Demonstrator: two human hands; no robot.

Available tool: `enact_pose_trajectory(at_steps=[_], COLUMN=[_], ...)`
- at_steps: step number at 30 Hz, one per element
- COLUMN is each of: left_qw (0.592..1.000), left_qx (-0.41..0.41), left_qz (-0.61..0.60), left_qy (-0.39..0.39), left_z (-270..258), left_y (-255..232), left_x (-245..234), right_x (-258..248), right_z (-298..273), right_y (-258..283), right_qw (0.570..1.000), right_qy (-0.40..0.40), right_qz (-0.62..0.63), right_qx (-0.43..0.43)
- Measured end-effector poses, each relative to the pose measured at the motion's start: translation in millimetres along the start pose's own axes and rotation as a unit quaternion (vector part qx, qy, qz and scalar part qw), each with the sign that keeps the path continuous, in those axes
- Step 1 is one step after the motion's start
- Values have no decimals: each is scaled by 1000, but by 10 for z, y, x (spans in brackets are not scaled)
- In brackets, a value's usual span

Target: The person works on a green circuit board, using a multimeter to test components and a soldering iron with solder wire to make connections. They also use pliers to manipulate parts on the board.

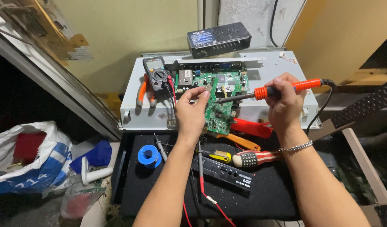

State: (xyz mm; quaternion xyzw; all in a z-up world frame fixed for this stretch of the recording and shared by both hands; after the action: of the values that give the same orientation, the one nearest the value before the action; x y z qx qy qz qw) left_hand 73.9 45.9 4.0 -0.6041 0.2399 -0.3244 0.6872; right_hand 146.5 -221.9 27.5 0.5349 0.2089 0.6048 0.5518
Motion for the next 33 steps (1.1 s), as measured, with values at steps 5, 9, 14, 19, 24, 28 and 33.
enact_pose_trajectory(at_steps=[5,9,14,19,24,28,33], left_qw=[1000,1000,1000,1000,1000,1000,1000], left_qx=[-8,-9,-3,-2,-2,2,0], left_qz=[-12,-13,-21,-24,-18,-13,-9], left_qy=[6,9,3,2,1,1,0], left_z=[5,-10,5,-13,-14,-4,18], left_y=[46,43,60,34,40,42,95], left_x=[18,14,7,0,-3,0,7], right_x=[24,18,49,56,40,24,64], right_z=[-24,-48,-58,-71,-64,-45,-75], right_y=[-15,14,27,44,36,23,83], right_qw=[1000,999,999,999,999,999,998], right_qy=[9,7,13,6,8,11,18], right_qz=[-19,-29,-34,-33,-39,-45,-64], right_qx=[-10,-10,-19,-19,-19,-18,-14])
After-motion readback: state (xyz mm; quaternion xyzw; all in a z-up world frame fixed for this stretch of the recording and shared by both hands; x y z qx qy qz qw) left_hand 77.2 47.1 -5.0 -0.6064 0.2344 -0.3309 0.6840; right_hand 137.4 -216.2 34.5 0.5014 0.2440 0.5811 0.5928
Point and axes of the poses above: each hand's wrist, its own z-axis towards the middle knuckle, its own x-axis out of the palm, y = z × x, the point moved 8 cm from there along z, towards the middle knuckle, and after that the axes turned 9 degrees about -y, right-handed, at the moved point
